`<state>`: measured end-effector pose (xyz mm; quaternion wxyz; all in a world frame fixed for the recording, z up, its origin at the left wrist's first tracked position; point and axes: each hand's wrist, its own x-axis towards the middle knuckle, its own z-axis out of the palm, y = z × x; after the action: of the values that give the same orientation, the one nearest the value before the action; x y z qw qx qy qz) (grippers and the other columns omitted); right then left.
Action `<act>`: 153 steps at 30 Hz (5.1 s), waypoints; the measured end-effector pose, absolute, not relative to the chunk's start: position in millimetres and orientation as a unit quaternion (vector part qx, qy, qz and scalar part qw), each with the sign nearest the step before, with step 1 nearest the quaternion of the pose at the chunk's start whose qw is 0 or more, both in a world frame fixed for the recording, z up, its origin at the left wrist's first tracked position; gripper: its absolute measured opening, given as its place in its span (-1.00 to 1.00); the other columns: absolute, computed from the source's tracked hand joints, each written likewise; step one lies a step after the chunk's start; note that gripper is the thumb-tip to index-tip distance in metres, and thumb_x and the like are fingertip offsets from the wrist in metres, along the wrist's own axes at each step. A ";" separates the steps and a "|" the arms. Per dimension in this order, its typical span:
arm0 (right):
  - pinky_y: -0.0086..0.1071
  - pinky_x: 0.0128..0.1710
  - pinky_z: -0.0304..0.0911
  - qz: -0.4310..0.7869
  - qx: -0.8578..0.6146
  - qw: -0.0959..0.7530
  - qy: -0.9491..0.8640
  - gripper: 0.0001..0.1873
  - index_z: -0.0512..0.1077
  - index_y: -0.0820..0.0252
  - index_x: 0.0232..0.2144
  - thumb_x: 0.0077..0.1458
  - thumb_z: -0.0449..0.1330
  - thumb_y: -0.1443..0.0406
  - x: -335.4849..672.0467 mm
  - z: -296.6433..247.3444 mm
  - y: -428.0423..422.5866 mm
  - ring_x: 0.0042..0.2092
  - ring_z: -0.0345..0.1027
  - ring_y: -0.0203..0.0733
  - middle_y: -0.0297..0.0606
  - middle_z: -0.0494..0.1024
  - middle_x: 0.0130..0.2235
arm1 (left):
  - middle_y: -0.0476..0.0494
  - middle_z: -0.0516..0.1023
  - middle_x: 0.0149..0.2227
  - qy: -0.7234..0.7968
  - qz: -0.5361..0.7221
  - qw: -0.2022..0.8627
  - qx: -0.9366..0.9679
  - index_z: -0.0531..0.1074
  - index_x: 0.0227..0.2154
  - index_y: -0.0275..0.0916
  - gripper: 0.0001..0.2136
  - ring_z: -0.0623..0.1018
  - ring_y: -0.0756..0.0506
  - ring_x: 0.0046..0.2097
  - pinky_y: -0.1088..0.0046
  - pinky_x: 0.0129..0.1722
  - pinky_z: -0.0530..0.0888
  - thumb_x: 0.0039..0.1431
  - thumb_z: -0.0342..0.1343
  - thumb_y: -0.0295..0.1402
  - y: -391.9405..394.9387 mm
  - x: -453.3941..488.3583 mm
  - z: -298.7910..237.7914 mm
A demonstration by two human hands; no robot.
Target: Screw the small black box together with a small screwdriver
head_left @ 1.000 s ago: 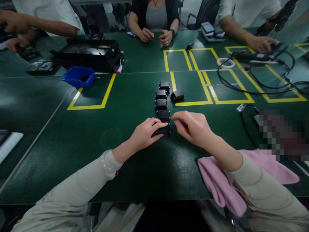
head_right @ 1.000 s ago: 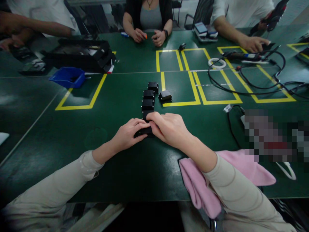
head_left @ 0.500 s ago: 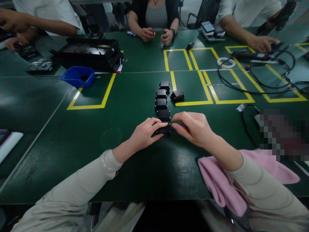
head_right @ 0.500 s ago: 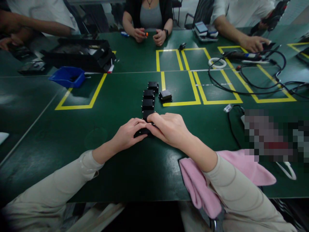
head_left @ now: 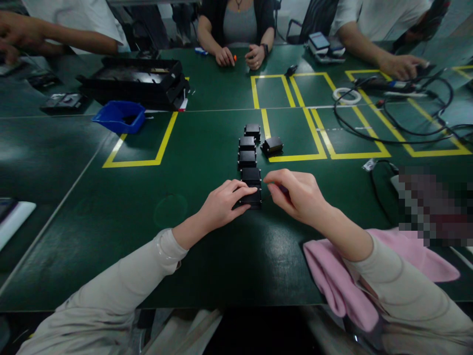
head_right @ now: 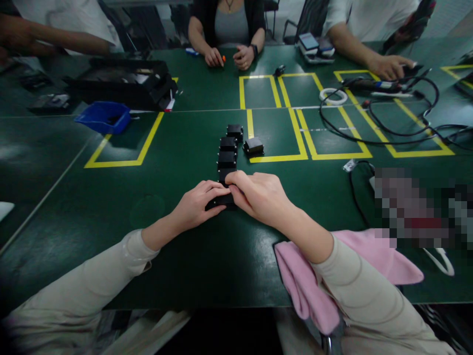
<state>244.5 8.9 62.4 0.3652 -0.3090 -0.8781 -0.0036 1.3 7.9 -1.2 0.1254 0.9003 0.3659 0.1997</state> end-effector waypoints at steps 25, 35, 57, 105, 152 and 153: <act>-0.42 -0.44 0.18 0.000 -0.303 0.360 -0.882 -0.80 0.42 0.22 -0.21 0.40 0.02 0.28 244.0 63.4 8.5 -0.51 0.37 -0.28 -0.32 0.54 -0.48 | -0.20 0.49 0.08 0.369 0.198 0.124 0.899 0.35 0.21 -0.14 -0.61 0.49 -0.21 0.05 0.18 0.01 0.54 0.35 0.18 -0.34 7.7 0.3 -0.5; -0.42 -0.44 0.17 0.007 -0.311 0.355 -0.881 -0.80 0.42 0.20 -0.20 0.39 0.03 0.27 244.7 62.3 8.6 -0.51 0.36 -0.28 -0.33 0.53 -0.48 | -0.21 0.51 0.06 0.365 0.206 0.119 0.900 0.36 0.20 -0.14 -0.61 0.50 -0.22 0.05 0.17 0.02 0.54 0.34 0.18 -0.34 7.8 0.8 -1.2; -0.42 -0.45 0.17 -0.010 -0.324 0.365 -0.873 -0.82 0.42 0.19 -0.17 0.38 0.02 0.31 244.8 58.7 9.7 -0.51 0.35 -0.28 -0.32 0.54 -0.46 | -0.21 0.53 0.09 0.368 0.193 0.133 0.900 0.35 0.22 -0.14 -0.61 0.51 -0.22 0.08 0.16 0.05 0.51 0.37 0.15 -0.32 7.7 0.8 0.4; -0.54 -0.49 0.17 0.276 -0.360 0.329 -0.828 -0.77 0.44 0.21 -0.36 0.35 0.17 0.23 250.4 59.1 14.5 -0.58 0.41 -0.39 -0.41 0.54 -0.59 | -0.28 0.42 0.08 0.388 0.179 0.122 0.896 0.33 0.16 -0.19 -0.66 0.43 -0.26 0.09 0.12 0.01 0.54 0.37 0.11 -0.32 2.6 -7.1 6.7; -0.48 -0.53 0.19 0.389 -0.425 0.388 -0.720 -0.92 0.37 0.16 -0.23 0.33 0.11 0.28 257.8 38.2 6.3 -0.59 0.35 -0.38 -0.50 0.40 -0.55 | -0.22 0.47 0.00 0.375 0.195 0.111 0.900 0.39 0.06 -0.20 -0.66 0.47 -0.23 0.02 0.23 -0.08 0.52 0.32 0.23 -0.21 15.0 -1.1 1.8; -0.47 -0.53 0.17 0.392 -0.425 0.386 -0.719 -0.89 0.37 0.16 -0.25 0.33 0.12 0.25 257.9 38.4 6.4 -0.60 0.34 -0.37 -0.50 0.40 -0.56 | -0.23 0.47 0.00 0.376 0.195 0.110 0.899 0.39 0.07 -0.20 -0.66 0.48 -0.24 0.02 0.23 -0.08 0.52 0.32 0.23 -0.21 14.8 -1.0 1.7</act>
<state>257.9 6.4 38.4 0.3862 -0.4253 -0.7186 0.3919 -1.0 14.8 1.7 0.1104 0.8991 0.3759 0.1953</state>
